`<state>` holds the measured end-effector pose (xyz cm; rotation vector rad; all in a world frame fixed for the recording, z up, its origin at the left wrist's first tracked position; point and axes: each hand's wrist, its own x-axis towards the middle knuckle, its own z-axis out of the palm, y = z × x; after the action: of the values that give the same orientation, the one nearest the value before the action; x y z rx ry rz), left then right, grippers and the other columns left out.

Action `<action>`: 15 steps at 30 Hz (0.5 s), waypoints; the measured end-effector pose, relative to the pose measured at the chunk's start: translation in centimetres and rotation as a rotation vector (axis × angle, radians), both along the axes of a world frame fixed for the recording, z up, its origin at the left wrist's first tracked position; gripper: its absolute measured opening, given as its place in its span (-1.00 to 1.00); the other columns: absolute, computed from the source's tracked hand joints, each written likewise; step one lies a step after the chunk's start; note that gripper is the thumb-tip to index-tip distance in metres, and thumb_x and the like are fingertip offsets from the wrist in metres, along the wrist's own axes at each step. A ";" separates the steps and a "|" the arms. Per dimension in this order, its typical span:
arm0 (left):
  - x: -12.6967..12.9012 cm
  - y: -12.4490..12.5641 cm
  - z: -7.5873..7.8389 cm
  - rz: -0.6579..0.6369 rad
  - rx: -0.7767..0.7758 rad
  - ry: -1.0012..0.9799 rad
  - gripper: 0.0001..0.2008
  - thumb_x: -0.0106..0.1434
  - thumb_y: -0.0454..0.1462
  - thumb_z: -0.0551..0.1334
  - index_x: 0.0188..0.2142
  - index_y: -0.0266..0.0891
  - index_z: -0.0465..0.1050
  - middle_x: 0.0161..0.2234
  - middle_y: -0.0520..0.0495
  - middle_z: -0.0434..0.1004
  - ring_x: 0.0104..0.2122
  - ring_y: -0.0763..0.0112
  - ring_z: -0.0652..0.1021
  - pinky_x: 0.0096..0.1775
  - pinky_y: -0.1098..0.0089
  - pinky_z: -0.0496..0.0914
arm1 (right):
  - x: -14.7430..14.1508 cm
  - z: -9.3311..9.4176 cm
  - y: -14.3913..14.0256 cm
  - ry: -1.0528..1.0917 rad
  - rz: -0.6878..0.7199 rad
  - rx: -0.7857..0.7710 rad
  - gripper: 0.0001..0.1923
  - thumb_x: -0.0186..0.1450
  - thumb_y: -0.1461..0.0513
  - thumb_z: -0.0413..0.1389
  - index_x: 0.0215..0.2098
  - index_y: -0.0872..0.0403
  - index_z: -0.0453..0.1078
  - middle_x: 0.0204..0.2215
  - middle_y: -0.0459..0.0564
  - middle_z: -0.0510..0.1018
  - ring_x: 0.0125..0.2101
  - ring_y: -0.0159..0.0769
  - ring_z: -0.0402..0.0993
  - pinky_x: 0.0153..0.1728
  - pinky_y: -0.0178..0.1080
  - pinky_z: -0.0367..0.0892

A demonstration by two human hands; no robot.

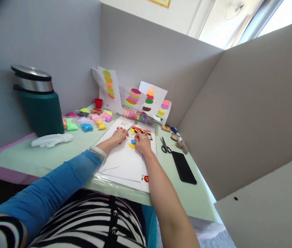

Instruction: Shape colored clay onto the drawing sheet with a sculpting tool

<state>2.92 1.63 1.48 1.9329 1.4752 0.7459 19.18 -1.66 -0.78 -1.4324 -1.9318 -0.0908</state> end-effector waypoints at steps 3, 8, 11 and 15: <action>0.0 -0.1 0.1 0.004 -0.009 0.004 -0.67 0.21 -0.25 -0.03 -0.27 -0.34 0.47 -0.52 -0.08 0.49 -0.73 0.51 0.34 -0.59 0.47 0.21 | 0.0 0.1 0.0 0.000 0.024 0.000 -0.87 0.17 0.29 -0.03 -0.43 0.06 0.35 -0.48 -0.07 0.48 -0.42 -0.32 0.35 -0.32 -0.31 0.20; 0.0 -0.2 0.2 0.002 -0.006 -0.010 -0.68 0.20 -0.26 -0.03 -0.28 -0.35 0.46 -0.53 -0.09 0.48 -0.75 0.50 0.32 -0.62 0.46 0.20 | 0.1 0.2 -0.2 0.014 0.077 -0.012 -0.86 0.16 0.30 -0.04 -0.44 0.06 0.35 -0.51 -0.09 0.47 -0.47 -0.34 0.33 -0.39 -0.33 0.17; 0.0 -0.2 0.3 0.000 -0.006 -0.011 -0.69 0.20 -0.27 -0.02 -0.29 -0.35 0.46 -0.55 -0.07 0.47 -0.75 0.51 0.32 -0.62 0.47 0.20 | 0.1 0.2 -0.2 0.020 0.095 -0.021 -0.86 0.16 0.29 -0.04 -0.44 0.06 0.35 -0.51 -0.10 0.46 -0.47 -0.35 0.33 -0.39 -0.33 0.17; 0.0 -0.2 0.3 0.004 -0.017 -0.013 -0.69 0.20 -0.26 -0.02 -0.29 -0.34 0.46 -0.55 -0.07 0.46 -0.75 0.52 0.32 -0.62 0.48 0.19 | 0.1 0.3 -0.2 0.024 0.102 -0.034 -0.86 0.15 0.29 -0.04 -0.44 0.06 0.36 -0.51 -0.10 0.46 -0.46 -0.35 0.33 -0.37 -0.33 0.17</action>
<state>2.91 1.44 1.76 1.9098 1.4734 0.7442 19.27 -1.90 -0.51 -1.3480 -1.9910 0.0063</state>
